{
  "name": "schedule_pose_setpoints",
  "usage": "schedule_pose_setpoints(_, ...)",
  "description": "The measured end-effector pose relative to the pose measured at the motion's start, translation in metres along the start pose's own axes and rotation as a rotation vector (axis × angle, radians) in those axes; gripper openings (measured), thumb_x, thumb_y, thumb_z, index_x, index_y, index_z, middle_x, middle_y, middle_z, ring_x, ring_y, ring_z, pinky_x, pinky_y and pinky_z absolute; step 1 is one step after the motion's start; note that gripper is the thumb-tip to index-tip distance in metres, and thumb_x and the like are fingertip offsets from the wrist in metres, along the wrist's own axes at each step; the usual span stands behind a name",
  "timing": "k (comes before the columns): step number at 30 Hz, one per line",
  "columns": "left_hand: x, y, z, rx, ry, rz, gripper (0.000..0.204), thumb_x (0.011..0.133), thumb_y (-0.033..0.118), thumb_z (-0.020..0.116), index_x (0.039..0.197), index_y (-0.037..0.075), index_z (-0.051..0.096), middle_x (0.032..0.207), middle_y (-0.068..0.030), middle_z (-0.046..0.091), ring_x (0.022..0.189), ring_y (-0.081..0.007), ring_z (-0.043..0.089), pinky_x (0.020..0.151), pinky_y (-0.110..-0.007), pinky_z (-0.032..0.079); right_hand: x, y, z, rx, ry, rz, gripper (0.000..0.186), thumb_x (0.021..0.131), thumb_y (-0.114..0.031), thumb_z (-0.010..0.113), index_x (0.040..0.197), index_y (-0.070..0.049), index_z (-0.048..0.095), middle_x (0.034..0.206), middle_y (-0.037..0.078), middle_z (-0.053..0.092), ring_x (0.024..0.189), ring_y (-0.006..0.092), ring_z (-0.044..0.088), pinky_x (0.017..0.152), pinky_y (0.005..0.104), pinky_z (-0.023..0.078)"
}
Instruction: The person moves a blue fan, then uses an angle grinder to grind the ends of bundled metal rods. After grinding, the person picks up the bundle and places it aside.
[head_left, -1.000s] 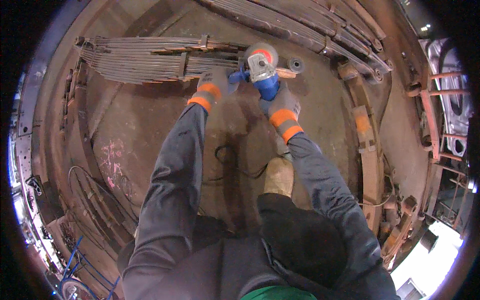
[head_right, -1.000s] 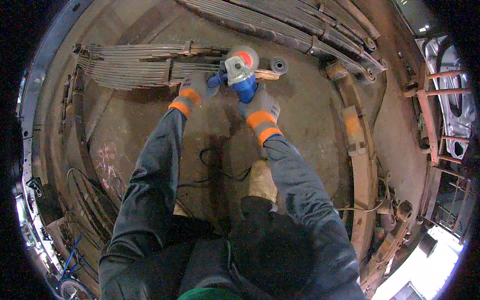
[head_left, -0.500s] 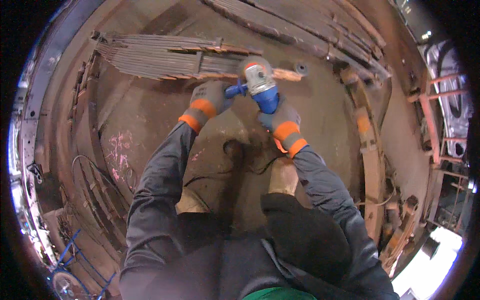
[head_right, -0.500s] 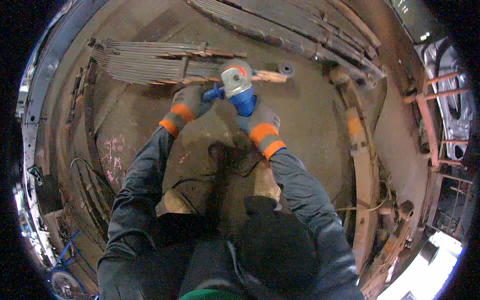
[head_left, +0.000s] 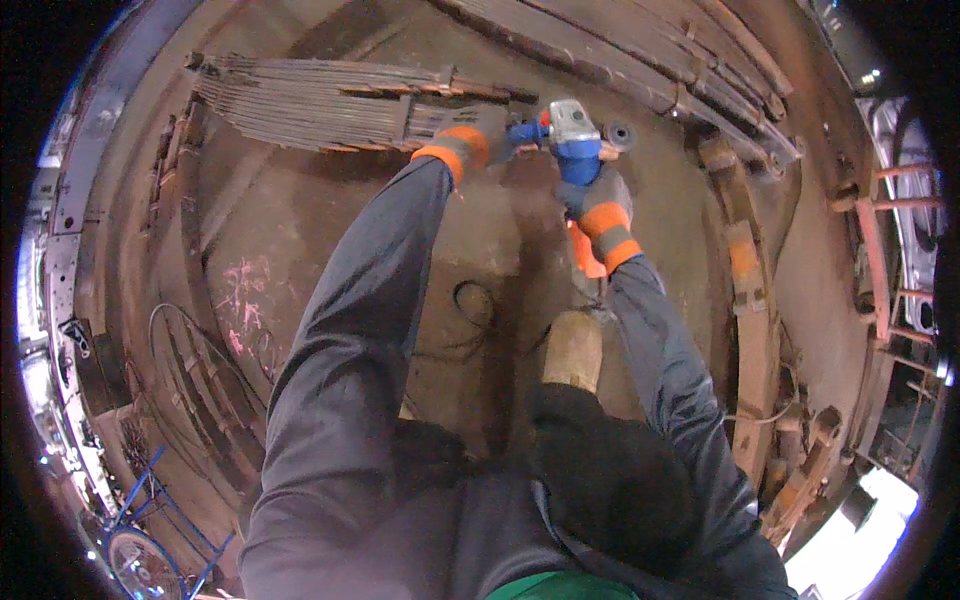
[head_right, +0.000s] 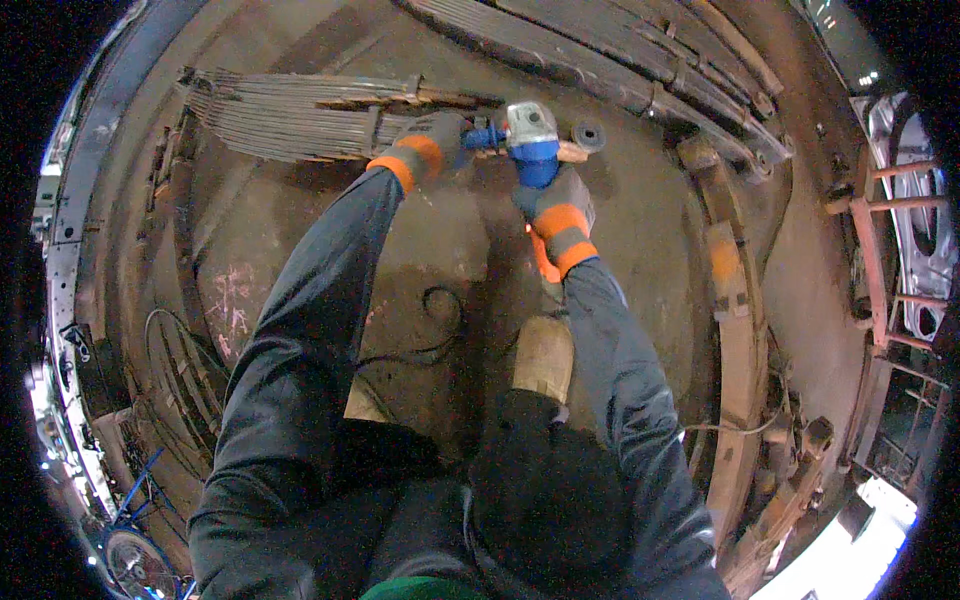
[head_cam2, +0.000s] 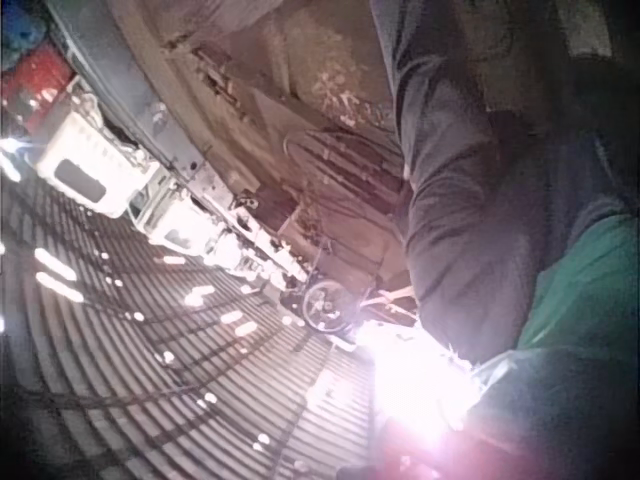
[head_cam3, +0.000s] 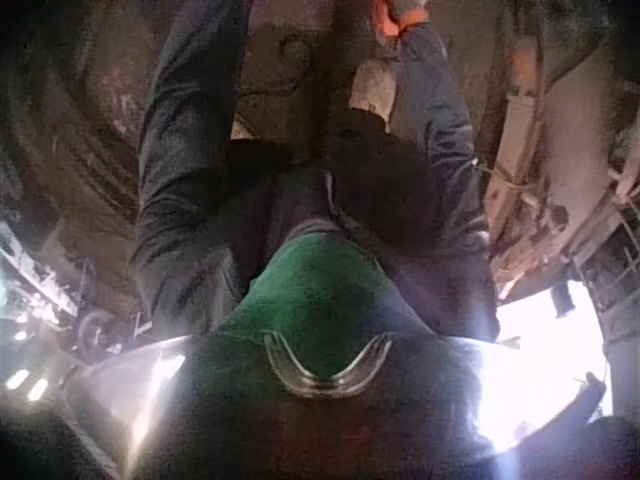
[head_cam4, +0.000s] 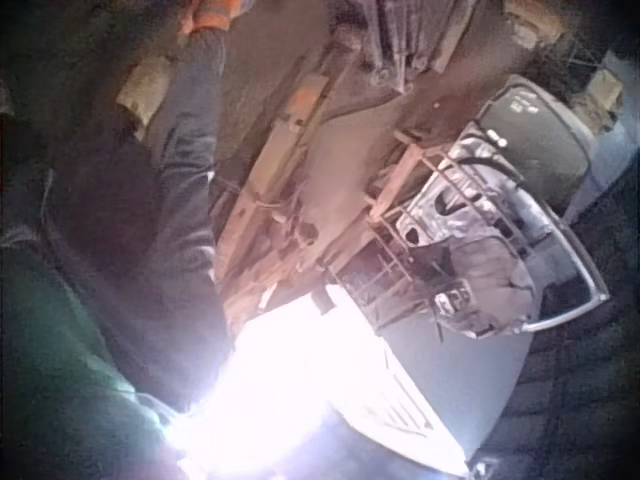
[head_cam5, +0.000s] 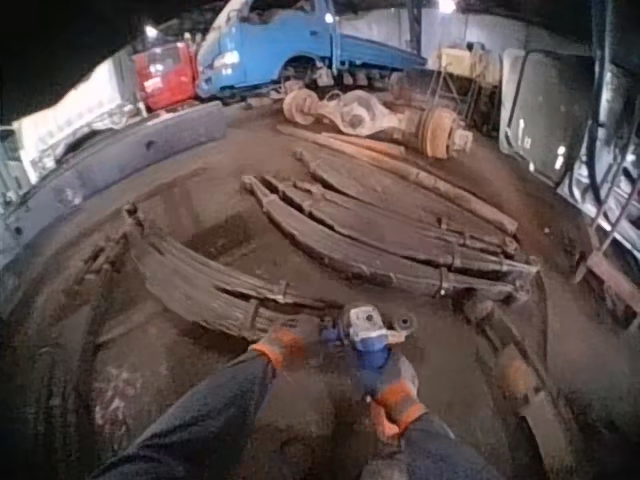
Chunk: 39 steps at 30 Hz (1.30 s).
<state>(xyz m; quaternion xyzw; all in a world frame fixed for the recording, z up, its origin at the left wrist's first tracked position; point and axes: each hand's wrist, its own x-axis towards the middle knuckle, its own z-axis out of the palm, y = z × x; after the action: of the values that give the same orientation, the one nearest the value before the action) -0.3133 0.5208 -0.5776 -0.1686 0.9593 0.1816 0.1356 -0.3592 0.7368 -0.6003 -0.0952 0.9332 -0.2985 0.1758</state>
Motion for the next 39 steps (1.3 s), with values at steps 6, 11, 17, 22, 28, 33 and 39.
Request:
schedule_pose_setpoints(6, -0.021, -0.013, 0.041, 0.060, -0.039, -0.113, 0.039, 0.080, 0.043, 0.065, 0.100, 0.011, 0.072, 0.101, -0.0174, 0.072, 0.096, -0.0318, 0.070, 0.083, -0.043, 0.054, -0.013, -0.007, -0.012, -0.229, -0.107, -0.001, 0.053, 0.063, -0.036, 0.076, 0.106, -0.006, 0.069, 0.101, 0.020, 0.071, 0.094, 0.0380, 0.069, 0.082, 0.0456, 0.053)
schedule_pose_setpoints(11, -0.022, -0.016, 0.061, -0.078, 0.062, -0.124, 0.041, 0.077, 0.042, 0.068, 0.101, 0.009, 0.072, 0.101, -0.0194, 0.071, 0.096, -0.0375, 0.069, 0.082, -0.046, 0.055, -0.014, -0.002, -0.019, -0.500, -0.193, -0.120, 0.052, 0.071, -0.037, 0.074, 0.111, -0.007, 0.064, 0.109, 0.023, 0.069, 0.103, 0.0420, 0.065, 0.085, 0.0477, 0.052)
schedule_pose_setpoints(17, 0.009, -0.031, 0.075, -0.203, 0.202, -0.085, 0.044, 0.078, 0.041, 0.070, 0.097, 0.001, 0.068, 0.095, -0.0275, 0.069, 0.092, -0.0437, 0.067, 0.080, -0.052, 0.053, 0.014, -0.013, -0.033, -0.633, -0.197, -0.319, 0.038, 0.077, -0.033, 0.072, 0.107, -0.009, 0.069, 0.112, 0.017, 0.070, 0.103, 0.0358, 0.067, 0.085, 0.0467, 0.054)
schedule_pose_setpoints(22, 0.010, -0.024, 0.071, -0.250, 0.222, -0.068, 0.048, 0.077, 0.043, 0.072, 0.097, 0.000, 0.067, 0.100, -0.0284, 0.067, 0.093, -0.0450, 0.066, 0.080, -0.053, 0.052, 0.033, -0.036, -0.039, -1.087, -0.412, -0.228, 0.027, 0.082, -0.034, 0.069, 0.094, -0.012, 0.079, 0.112, 0.017, 0.071, 0.100, 0.0331, 0.069, 0.086, 0.0439, 0.053)
schedule_pose_setpoints(28, -0.019, -0.019, 0.071, -0.226, 0.245, -0.186, 0.058, 0.075, 0.052, 0.070, 0.108, 0.005, 0.066, 0.107, -0.0256, 0.068, 0.100, -0.0421, 0.066, 0.085, -0.050, 0.052, 0.046, -0.045, -0.041, -0.734, -0.341, -0.164, 0.060, 0.064, -0.036, 0.081, 0.114, -0.006, 0.066, 0.112, 0.018, 0.070, 0.095, 0.0353, 0.070, 0.080, 0.0442, 0.054)
schedule_pose_setpoints(33, -0.005, -0.023, 0.066, -0.236, 0.066, -0.186, 0.057, 0.075, 0.050, 0.073, 0.109, 0.005, 0.064, 0.108, -0.0228, 0.069, 0.102, -0.0408, 0.067, 0.086, -0.049, 0.053, 0.032, -0.044, -0.034, -0.409, -0.145, -0.169, 0.068, 0.060, -0.027, 0.080, 0.120, -0.007, 0.056, 0.110, 0.020, 0.068, 0.093, 0.0362, 0.070, 0.078, 0.0455, 0.054)
schedule_pose_setpoints(39, -0.010, -0.017, 0.082, -0.319, 0.207, -0.209, 0.058, 0.073, 0.050, 0.076, 0.104, 0.002, 0.063, 0.104, -0.0229, 0.069, 0.100, -0.0407, 0.067, 0.084, -0.050, 0.053, 0.051, -0.021, -0.033, -0.574, -0.194, -0.212, 0.035, 0.068, -0.026, 0.074, 0.097, -0.005, 0.074, 0.105, 0.021, 0.072, 0.097, 0.0414, 0.069, 0.082, 0.0489, 0.055)
